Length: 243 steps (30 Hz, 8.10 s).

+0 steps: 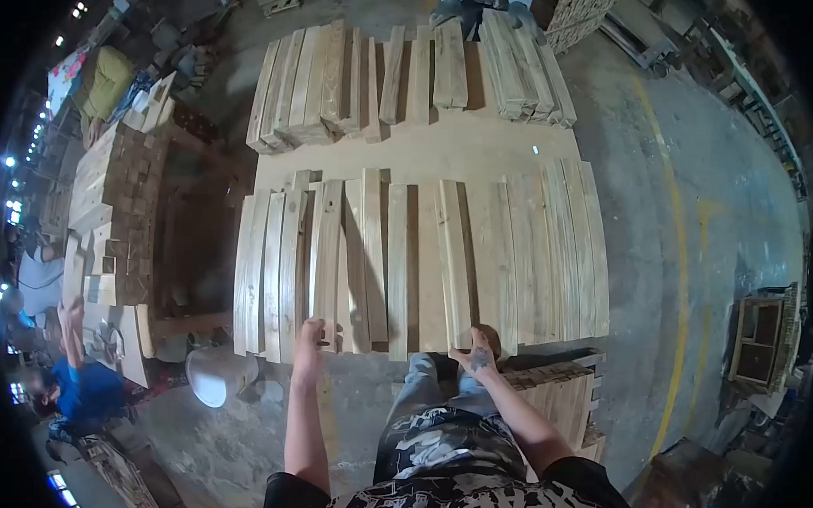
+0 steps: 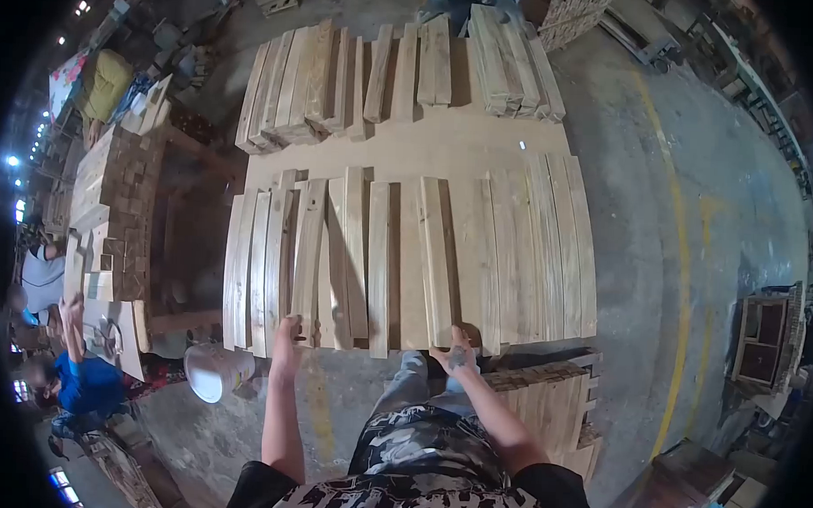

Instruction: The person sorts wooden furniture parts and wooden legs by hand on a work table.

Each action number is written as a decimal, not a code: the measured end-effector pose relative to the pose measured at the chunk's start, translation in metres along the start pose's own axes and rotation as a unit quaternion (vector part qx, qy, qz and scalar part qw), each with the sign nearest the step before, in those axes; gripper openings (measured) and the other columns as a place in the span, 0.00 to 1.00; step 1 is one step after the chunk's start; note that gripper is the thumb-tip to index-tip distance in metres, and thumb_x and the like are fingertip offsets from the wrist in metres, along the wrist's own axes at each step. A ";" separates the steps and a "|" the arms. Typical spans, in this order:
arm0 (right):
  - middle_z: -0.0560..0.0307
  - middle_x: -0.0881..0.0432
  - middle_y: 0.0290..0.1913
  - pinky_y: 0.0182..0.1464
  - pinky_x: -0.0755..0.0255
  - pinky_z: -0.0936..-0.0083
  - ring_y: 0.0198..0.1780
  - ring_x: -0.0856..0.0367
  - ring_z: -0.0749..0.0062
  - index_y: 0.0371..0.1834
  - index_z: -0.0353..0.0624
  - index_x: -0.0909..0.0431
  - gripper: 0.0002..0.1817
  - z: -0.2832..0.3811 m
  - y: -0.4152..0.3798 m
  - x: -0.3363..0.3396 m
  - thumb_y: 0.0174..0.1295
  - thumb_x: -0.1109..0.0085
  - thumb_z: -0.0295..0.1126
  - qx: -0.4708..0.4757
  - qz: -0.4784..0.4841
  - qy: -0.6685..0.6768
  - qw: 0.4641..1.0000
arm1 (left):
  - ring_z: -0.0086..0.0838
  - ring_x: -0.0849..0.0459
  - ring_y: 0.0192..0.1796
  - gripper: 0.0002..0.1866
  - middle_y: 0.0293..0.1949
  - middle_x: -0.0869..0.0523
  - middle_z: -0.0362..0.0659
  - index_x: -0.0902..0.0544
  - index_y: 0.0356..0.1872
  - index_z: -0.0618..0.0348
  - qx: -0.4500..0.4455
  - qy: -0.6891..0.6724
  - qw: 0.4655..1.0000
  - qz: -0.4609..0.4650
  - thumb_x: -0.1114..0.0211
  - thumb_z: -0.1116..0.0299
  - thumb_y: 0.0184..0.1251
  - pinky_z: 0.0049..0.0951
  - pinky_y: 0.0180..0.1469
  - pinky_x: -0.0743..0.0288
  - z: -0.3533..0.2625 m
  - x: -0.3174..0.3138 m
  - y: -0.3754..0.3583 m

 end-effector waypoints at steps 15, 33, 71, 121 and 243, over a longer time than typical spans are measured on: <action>0.36 0.21 0.60 0.65 0.27 0.57 0.64 0.22 0.44 0.68 0.37 0.30 0.41 -0.024 -0.057 0.001 0.56 0.26 0.49 0.072 -0.096 0.069 0.990 | 0.42 0.13 0.52 0.36 0.53 0.16 0.56 0.36 0.70 0.66 -0.127 0.379 0.916 -0.042 0.27 0.67 0.65 0.38 0.54 0.19 0.126 -0.179 -0.073; 0.50 0.25 0.71 0.69 0.25 0.48 0.69 0.23 0.55 0.77 0.42 0.36 0.41 -0.023 -0.051 -0.026 0.76 0.60 0.65 -0.145 0.186 0.561 0.794 | 0.40 0.22 0.69 0.35 0.67 0.21 0.52 0.30 0.72 0.66 0.197 -0.118 0.966 0.120 0.59 0.42 0.85 0.48 0.72 0.32 0.214 -0.156 -0.037; 0.53 0.17 0.53 0.55 0.16 0.62 0.52 0.15 0.67 0.57 0.38 0.25 0.22 -0.035 -0.058 -0.014 0.70 0.31 0.40 -0.089 0.044 0.405 0.909 | 0.27 0.14 0.44 0.25 0.45 0.11 0.45 0.23 0.62 0.66 0.098 0.053 0.990 0.085 0.32 0.57 0.74 0.30 0.46 0.20 0.192 -0.158 -0.047; 0.41 0.39 0.80 0.80 0.43 0.62 0.82 0.42 0.54 0.81 0.37 0.42 0.44 0.157 -0.033 0.061 0.68 0.31 0.44 0.377 0.194 0.130 0.896 | 0.31 0.20 0.49 0.34 0.50 0.19 0.44 0.30 0.72 0.59 -0.366 -0.183 0.872 -0.268 0.38 0.55 0.66 0.34 0.52 0.23 -0.111 0.088 -0.132; 0.50 0.12 0.42 0.48 0.21 0.71 0.42 0.13 0.68 0.56 0.35 0.18 0.30 0.032 -0.043 0.108 0.59 0.30 0.50 0.086 0.076 0.365 0.924 | 0.24 0.16 0.49 0.25 0.61 0.21 0.46 0.28 0.70 0.63 -0.191 0.089 0.971 -0.116 0.36 0.75 0.74 0.27 0.51 0.19 -0.073 -0.084 -0.088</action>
Point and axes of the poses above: each hand's wrist, its own y-axis towards the middle knuckle, its own x-axis out of the back of the hand, z = x × y, the point moved 1 cm from there along y, towards the middle knuckle
